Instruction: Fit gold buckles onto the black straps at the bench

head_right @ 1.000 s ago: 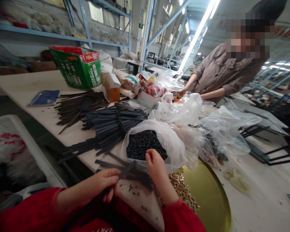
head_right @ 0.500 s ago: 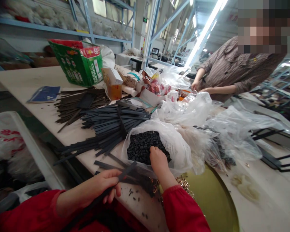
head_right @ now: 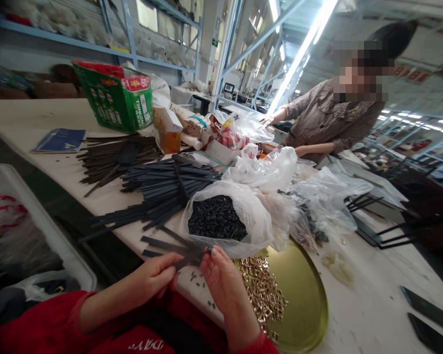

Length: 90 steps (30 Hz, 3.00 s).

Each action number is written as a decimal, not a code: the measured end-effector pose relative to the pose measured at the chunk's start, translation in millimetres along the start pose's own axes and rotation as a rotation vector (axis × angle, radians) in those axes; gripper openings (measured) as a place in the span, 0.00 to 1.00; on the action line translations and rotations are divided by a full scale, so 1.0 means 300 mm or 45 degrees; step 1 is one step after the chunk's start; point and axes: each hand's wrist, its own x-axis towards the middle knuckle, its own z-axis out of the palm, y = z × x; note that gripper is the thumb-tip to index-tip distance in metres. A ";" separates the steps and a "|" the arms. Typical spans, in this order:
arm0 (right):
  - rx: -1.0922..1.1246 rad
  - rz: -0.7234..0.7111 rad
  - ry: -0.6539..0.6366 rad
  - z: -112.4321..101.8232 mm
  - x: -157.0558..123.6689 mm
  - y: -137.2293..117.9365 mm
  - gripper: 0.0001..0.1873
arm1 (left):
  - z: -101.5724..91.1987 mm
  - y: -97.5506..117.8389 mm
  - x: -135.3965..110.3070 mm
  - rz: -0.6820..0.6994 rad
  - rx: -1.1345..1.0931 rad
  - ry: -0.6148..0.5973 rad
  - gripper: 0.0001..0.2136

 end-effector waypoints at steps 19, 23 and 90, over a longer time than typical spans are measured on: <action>-1.250 -0.700 -0.079 -0.049 -0.098 0.155 0.07 | 0.023 -0.005 -0.006 0.169 0.331 0.077 0.07; -1.309 -0.706 -0.066 -0.059 -0.087 0.158 0.05 | 0.044 -0.005 -0.009 0.051 -0.030 0.053 0.06; -1.149 -0.054 -0.533 -0.066 -0.175 0.159 0.18 | -0.313 -0.006 -0.126 0.215 -1.335 0.752 0.16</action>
